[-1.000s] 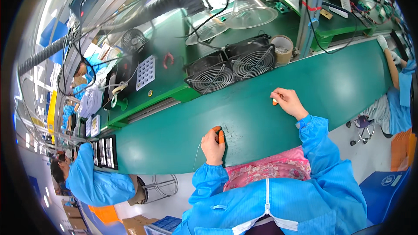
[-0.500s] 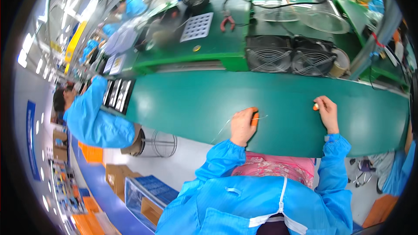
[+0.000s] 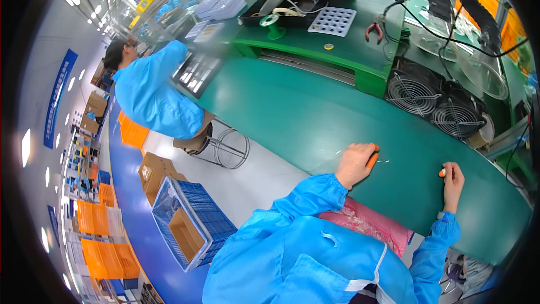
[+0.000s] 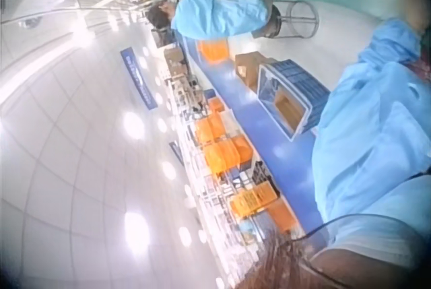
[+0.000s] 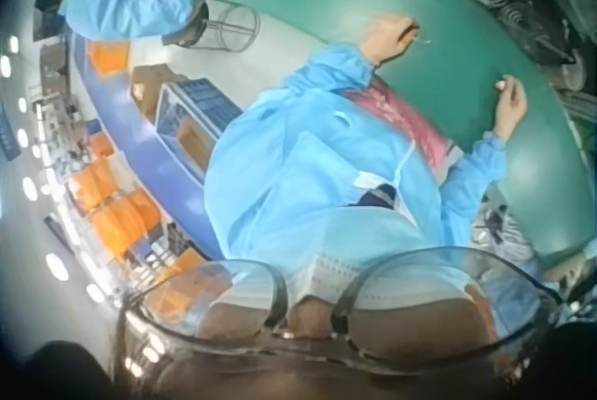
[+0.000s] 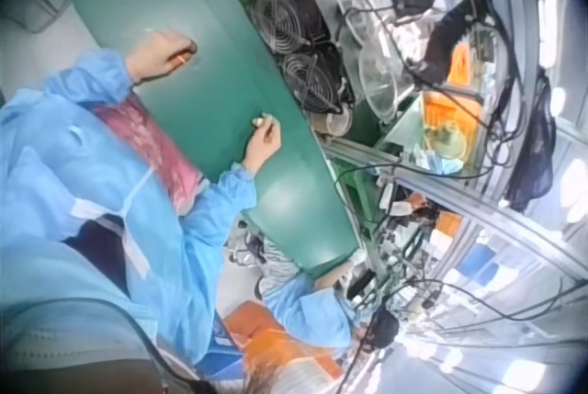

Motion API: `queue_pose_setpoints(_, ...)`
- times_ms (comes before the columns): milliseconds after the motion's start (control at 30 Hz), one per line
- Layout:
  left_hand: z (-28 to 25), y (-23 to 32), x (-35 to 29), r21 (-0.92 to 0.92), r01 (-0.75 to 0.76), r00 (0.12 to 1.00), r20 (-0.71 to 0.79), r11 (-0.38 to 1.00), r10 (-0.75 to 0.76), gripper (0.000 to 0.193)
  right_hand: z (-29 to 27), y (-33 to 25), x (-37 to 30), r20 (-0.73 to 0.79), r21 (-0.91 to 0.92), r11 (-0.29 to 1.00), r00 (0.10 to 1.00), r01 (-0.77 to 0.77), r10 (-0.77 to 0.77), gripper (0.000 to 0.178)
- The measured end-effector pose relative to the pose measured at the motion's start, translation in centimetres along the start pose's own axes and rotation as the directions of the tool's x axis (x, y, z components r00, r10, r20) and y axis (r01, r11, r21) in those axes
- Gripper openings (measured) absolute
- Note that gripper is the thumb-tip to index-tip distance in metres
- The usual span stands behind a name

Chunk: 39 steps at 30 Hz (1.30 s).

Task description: The person solders components onto circuit boards using a soldering iron and solder wire, then removes finger cots from their fingers and places them on the table.

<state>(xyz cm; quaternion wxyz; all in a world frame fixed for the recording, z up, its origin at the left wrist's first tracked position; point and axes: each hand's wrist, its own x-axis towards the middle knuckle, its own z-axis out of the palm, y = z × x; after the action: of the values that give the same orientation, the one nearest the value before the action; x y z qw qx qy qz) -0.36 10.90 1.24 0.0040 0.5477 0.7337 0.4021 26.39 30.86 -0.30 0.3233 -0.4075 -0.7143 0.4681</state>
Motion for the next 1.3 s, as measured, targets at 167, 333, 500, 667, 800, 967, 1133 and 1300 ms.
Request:
queue_pose_setpoints(167,0.3,0.0,0.0,-0.007,-0.004,1.0,0.022,1.0,0.005,0.013,-0.3,0.4,0.0,-0.011,0.031,0.999,0.999,0.037,-0.036,0.021)
queue_pose_setpoints(333,0.9,0.0,0.0,-0.036,-0.023,1.0,0.016,0.999,0.024,0.014,-0.4,-0.3,-0.2,-0.008,0.034,0.999,1.0,-0.006,0.006,0.02)
queue_pose_setpoints(500,1.1,0.1,0.3,-0.05,-0.021,1.0,-0.001,0.999,0.021,0.013,-0.5,-0.8,-0.6,-0.05,0.149,0.987,0.997,-0.055,0.064,0.018)
queue_pose_setpoints(667,0.6,0.2,0.5,0.024,-0.045,0.999,0.0,0.999,0.045,0.013,0.6,-7.1,-2.9,0.0,0.155,0.985,0.997,0.07,-0.071,0.015)
queue_pose_setpoints(800,0.7,-0.1,0.2,0.083,0.034,0.997,0.063,0.996,-0.039,0.013,-0.5,-15.9,-4.2,0.036,0.179,0.852,0.862,0.491,-0.505,0.026)
queue_pose_setpoints(967,1.1,-1.6,-0.3,0.076,0.071,0.992,0.098,0.995,-0.078,0.013,-3.0,-24.0,-6.8,0.008,0.587,0.498,0.611,0.638,-0.792,0.054)
queue_pose_setpoints(1133,3.6,2.1,0.2,0.109,0.085,0.996,-0.01,0.99,-0.084,0.015,-6.0,-30.8,-11.2,-0.21,0.704,0.122,0.37,0.699,-0.905,0.065)
queue_pose_setpoints(1300,0.9,0.5,0.1,0.036,-0.059,0.997,0.053,0.998,0.057,0.013,-6.1,-25.9,-20.0,-0.206,0.695,0.175,0.426,0.697,-0.881,0.063)
